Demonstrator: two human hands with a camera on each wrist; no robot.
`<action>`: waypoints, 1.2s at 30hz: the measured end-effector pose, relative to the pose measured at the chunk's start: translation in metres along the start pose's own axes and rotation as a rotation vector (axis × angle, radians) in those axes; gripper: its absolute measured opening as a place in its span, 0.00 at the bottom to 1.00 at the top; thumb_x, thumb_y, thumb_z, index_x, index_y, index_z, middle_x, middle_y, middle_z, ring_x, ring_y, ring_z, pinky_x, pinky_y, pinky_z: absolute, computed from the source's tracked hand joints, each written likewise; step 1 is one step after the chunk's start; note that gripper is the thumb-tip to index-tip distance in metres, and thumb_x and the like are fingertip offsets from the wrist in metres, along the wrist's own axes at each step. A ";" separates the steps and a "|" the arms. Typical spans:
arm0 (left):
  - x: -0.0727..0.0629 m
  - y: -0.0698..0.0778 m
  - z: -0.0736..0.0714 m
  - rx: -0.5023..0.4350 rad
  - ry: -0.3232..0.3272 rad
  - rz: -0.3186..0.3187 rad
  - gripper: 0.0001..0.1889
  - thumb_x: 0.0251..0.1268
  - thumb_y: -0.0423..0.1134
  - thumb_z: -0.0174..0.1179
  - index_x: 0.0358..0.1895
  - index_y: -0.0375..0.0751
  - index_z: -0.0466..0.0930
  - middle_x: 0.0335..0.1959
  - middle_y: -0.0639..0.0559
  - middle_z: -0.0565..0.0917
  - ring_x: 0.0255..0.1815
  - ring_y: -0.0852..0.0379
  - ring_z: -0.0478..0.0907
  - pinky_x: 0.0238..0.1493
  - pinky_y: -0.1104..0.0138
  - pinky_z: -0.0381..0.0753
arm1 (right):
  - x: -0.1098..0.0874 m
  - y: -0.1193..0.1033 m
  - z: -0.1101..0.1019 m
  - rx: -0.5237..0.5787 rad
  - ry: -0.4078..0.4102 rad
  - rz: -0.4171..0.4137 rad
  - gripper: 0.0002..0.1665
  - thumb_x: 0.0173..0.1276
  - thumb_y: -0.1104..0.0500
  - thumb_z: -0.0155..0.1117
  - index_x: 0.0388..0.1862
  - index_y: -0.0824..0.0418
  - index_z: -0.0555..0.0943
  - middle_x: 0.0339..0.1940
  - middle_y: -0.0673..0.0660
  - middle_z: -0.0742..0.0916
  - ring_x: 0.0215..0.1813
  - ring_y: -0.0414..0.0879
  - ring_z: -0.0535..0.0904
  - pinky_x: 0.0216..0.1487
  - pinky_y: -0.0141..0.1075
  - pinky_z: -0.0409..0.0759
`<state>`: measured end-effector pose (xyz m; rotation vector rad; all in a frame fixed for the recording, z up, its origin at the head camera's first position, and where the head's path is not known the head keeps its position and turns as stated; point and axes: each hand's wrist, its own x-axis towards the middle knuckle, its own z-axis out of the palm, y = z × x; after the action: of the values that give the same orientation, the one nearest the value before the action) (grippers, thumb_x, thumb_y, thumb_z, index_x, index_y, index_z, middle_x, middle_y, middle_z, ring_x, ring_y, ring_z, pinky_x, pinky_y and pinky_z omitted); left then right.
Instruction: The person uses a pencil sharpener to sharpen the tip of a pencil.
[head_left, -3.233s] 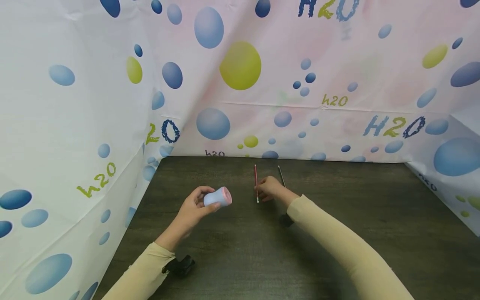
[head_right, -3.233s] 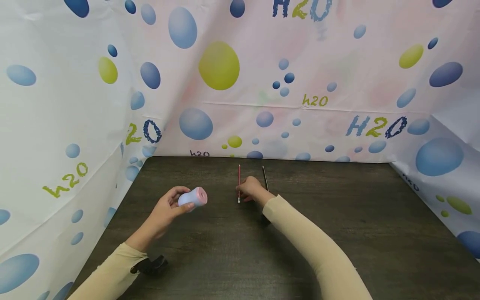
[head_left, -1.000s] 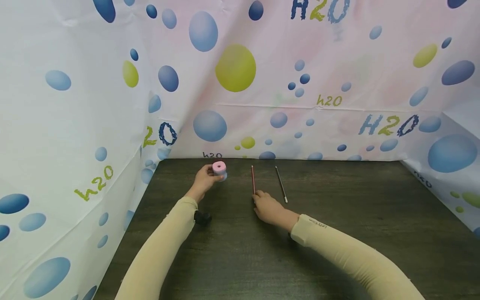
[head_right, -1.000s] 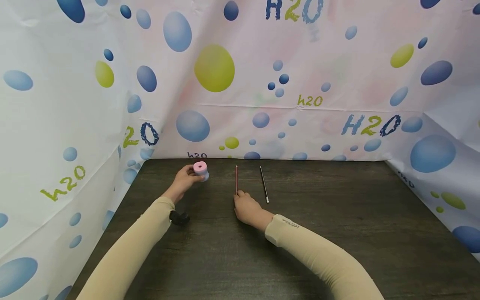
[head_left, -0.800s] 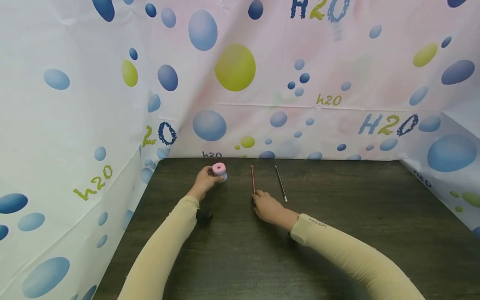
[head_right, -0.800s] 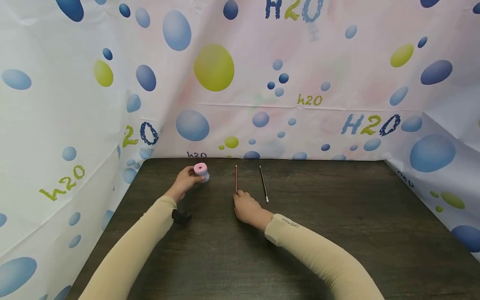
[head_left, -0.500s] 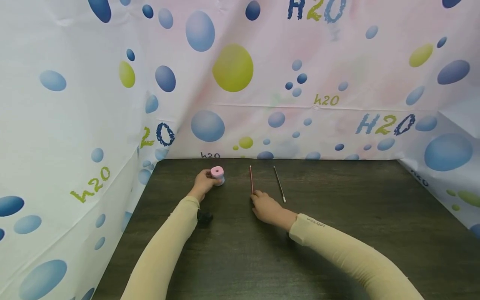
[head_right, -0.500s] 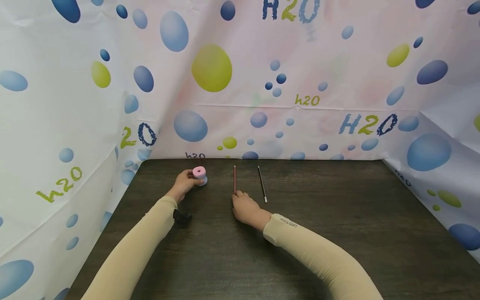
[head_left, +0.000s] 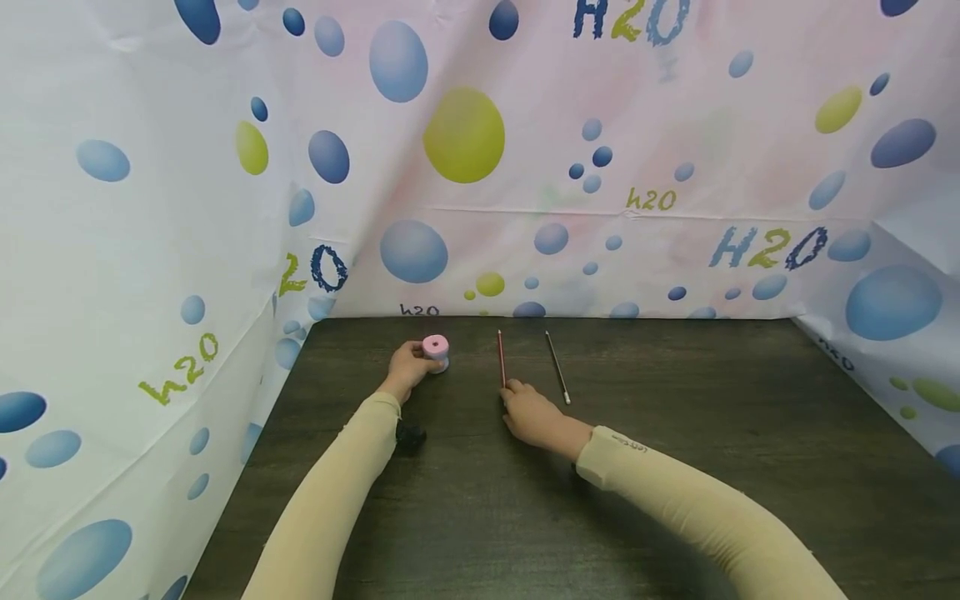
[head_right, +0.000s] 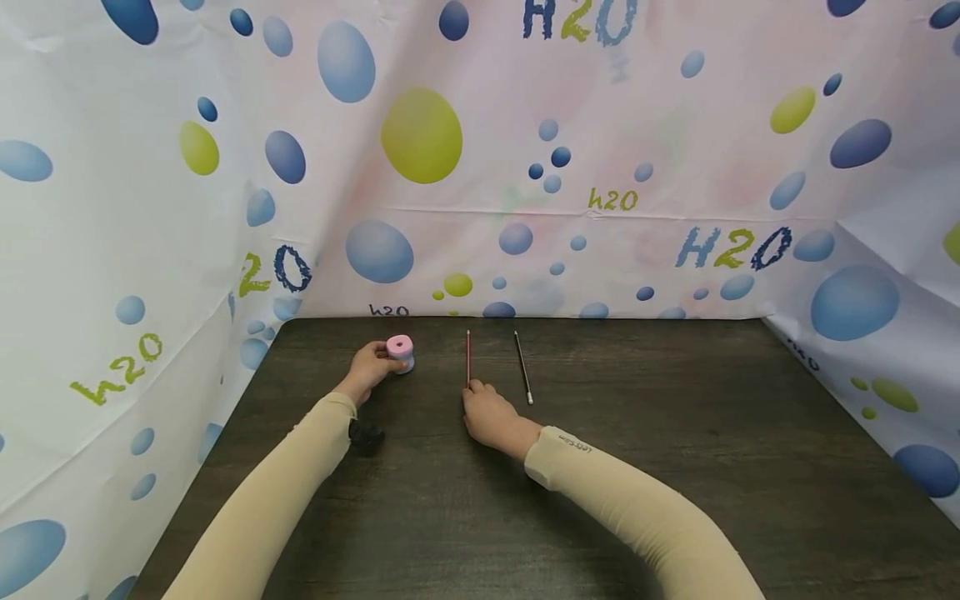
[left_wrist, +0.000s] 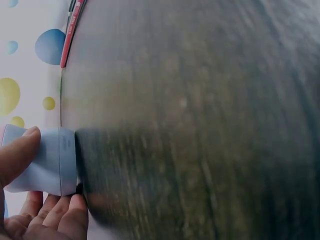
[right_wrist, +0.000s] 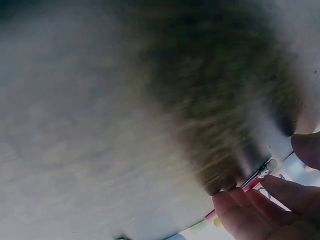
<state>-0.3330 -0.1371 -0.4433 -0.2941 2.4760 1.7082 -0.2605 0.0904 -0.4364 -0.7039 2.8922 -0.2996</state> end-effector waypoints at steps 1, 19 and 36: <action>0.000 0.000 0.000 0.005 0.004 -0.001 0.35 0.67 0.32 0.66 0.74 0.28 0.63 0.74 0.31 0.70 0.77 0.36 0.66 0.78 0.48 0.66 | 0.000 0.000 0.000 -0.002 0.000 -0.004 0.29 0.75 0.63 0.62 0.69 0.76 0.72 0.70 0.71 0.76 0.70 0.65 0.76 0.68 0.52 0.78; 0.001 -0.004 0.000 0.048 0.029 0.010 0.34 0.65 0.31 0.67 0.72 0.26 0.64 0.71 0.29 0.72 0.74 0.35 0.69 0.77 0.46 0.67 | 0.003 -0.001 0.002 -0.002 0.021 -0.025 0.27 0.75 0.63 0.63 0.68 0.77 0.73 0.69 0.72 0.77 0.68 0.66 0.77 0.67 0.53 0.79; -0.004 -0.008 -0.011 0.040 -0.017 0.023 0.40 0.65 0.33 0.68 0.77 0.29 0.59 0.75 0.30 0.69 0.77 0.36 0.66 0.78 0.48 0.66 | 0.006 0.000 0.005 -0.017 0.029 -0.035 0.28 0.74 0.63 0.63 0.67 0.77 0.73 0.68 0.72 0.77 0.66 0.66 0.77 0.65 0.52 0.80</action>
<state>-0.3271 -0.1494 -0.4460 -0.2479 2.5073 1.6608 -0.2648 0.0867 -0.4418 -0.7595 2.9155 -0.2922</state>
